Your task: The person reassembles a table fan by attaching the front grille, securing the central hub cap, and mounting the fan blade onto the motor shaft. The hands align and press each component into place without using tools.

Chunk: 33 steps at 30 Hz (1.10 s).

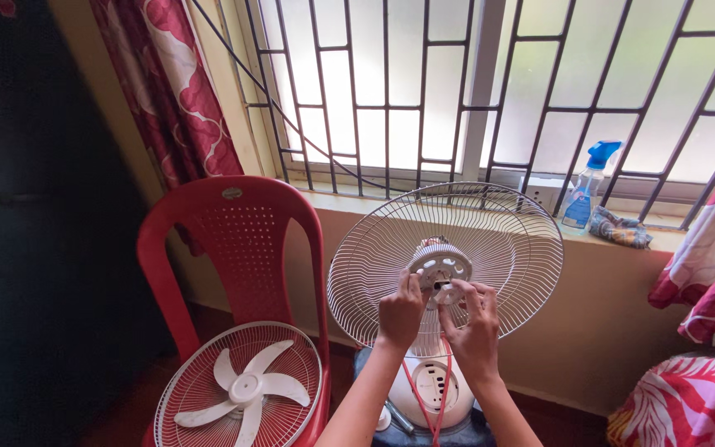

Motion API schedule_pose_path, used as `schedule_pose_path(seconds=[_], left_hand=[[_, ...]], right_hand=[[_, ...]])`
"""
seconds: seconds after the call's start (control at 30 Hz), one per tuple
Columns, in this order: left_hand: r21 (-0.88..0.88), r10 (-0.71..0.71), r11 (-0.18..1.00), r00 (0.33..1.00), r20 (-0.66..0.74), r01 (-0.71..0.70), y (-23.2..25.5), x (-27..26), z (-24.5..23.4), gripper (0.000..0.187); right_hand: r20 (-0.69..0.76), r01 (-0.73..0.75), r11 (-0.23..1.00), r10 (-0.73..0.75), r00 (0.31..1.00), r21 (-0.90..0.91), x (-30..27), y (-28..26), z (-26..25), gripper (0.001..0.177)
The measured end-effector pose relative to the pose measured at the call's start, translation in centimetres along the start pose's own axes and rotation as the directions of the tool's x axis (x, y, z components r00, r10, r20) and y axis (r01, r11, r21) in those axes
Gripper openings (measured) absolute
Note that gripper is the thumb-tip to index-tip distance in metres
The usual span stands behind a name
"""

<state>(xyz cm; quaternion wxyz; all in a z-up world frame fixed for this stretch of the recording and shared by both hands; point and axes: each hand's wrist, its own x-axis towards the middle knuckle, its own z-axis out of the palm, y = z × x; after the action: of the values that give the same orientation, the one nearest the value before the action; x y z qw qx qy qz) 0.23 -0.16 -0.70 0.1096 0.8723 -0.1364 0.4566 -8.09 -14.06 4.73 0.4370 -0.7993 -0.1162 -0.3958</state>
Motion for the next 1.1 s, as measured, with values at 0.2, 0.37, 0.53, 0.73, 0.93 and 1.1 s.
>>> schedule_pose_path(seconds=[0.2,0.37,0.53,0.73,0.93,1.1], left_hand=[[0.110,0.048,0.993,0.999,0.001,-0.048,0.3,0.1,-0.2,0.040],[0.081,0.043,0.996,0.999,0.001,-0.043,0.8,0.0,-0.4,0.040],[0.027,0.015,1.000,1.000,-0.007,-0.015,0.6,0.3,0.0,0.041],[0.044,0.016,0.999,0.999,0.029,-0.017,0.4,0.2,0.8,0.042],[0.043,0.033,0.998,0.999,0.037,-0.035,0.3,0.0,1.3,0.042],[0.071,0.051,0.996,0.998,0.025,-0.052,-0.1,0.3,1.7,0.041]], right_hand=[[0.097,0.080,0.996,-0.083,0.992,0.034,0.5,0.3,-0.9,0.051],[0.214,0.264,0.964,-0.263,0.941,0.026,2.1,2.1,-1.6,0.059],[0.388,0.069,0.994,-0.099,0.916,0.089,3.8,3.8,-1.7,0.061],[0.410,0.119,0.985,-0.159,0.898,0.121,5.6,3.9,-2.5,0.053],[0.493,0.112,0.993,-0.084,0.866,-0.027,6.9,2.8,-3.4,0.055],[0.504,0.192,0.981,-0.184,0.844,0.036,8.3,2.8,-3.3,0.058]])
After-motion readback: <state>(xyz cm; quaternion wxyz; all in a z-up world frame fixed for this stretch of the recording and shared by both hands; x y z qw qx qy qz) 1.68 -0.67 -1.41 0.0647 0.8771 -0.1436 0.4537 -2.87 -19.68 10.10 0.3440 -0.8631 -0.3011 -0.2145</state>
